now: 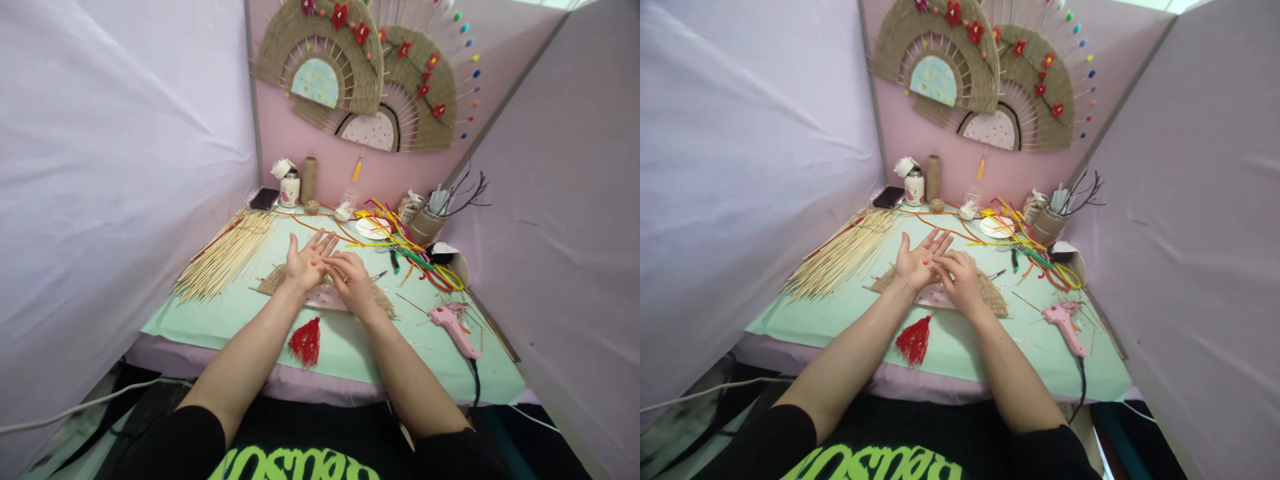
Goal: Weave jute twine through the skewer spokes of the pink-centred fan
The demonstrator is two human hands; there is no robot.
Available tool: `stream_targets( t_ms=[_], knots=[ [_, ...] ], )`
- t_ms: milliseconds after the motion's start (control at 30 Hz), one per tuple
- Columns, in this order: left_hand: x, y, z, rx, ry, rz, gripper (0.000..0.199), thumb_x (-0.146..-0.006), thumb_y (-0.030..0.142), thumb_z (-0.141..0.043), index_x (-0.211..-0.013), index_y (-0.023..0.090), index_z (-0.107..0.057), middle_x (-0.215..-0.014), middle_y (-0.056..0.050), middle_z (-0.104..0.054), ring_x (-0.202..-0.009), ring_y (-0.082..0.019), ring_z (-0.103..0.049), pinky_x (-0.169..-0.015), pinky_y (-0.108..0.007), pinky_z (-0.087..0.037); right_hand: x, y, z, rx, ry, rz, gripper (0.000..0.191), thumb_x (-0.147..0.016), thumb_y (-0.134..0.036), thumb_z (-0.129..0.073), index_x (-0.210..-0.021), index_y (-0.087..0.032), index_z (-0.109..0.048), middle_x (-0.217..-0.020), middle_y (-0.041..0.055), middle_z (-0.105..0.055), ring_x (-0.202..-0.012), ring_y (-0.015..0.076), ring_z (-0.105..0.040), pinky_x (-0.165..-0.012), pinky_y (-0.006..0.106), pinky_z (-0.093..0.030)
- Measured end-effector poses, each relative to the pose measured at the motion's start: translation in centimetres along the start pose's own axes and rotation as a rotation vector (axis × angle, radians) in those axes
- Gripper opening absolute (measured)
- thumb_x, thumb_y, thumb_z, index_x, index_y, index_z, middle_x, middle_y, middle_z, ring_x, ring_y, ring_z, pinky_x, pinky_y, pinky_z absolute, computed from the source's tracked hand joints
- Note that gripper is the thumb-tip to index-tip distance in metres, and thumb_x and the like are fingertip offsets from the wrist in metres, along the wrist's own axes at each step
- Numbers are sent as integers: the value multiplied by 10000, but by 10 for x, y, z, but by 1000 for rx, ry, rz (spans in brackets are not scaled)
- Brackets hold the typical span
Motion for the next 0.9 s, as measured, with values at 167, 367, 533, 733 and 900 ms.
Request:
stream_targets(
  t_ms=[167, 367, 533, 733, 900],
  knots=[
    [4, -21, -7, -76, -38, 141, 651, -778, 670, -389, -1148, 152, -527, -1186, -180, -575, -1106, -272, -547, -870, -401, -459, 0, 9, -10, 11, -57, -20, 208, -874, -247, -507, -1020, -238, -654, -955, 51, -640, -929, 199, -538, -839, 374, -405],
    [3, -24, -3, -123, -5, 176, 623, -772, 670, -409, -1111, 160, -515, -1071, -159, -619, -887, -226, -625, -740, -363, -489, -1, 8, -10, -29, -92, -17, 109, -821, -234, -577, -884, -233, -667, -923, 47, -634, -933, 210, -532, -837, 374, -403],
    [5, -23, 13, -363, 95, 250, 358, -757, 464, -612, -912, 142, -597, -782, -60, -630, -654, -130, -596, -622, -253, -453, -2, 18, 14, -81, 103, -110, 54, -799, -223, -590, -836, -224, -629, -900, 35, -599, -915, 193, -531, -840, 360, -411],
    [11, -13, 13, -607, 70, 190, 228, -610, 148, -764, -779, 149, -611, -739, -5, -619, -699, -91, -587, -685, -227, -416, -1, 28, 23, -71, 170, -141, 61, -784, -272, -607, -811, -224, -633, -869, 31, -582, -888, 191, -531, -820, 359, -417],
    [9, -8, 12, -586, 92, 130, 236, -596, 114, -765, -764, 141, -602, -709, -1, -615, -677, -84, -581, -670, -220, -407, -3, 23, 23, -40, 140, -103, 115, -800, -285, -593, -883, -223, -644, -899, 42, -600, -893, 188, -538, -824, 356, -419]
  ],
)
Point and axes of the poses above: each hand's wrist, its own x-axis away from the middle knuckle, its own z-axis out of the back of the hand, y = z × x, the point moved 9 cm from there along -x, towards the middle knuckle
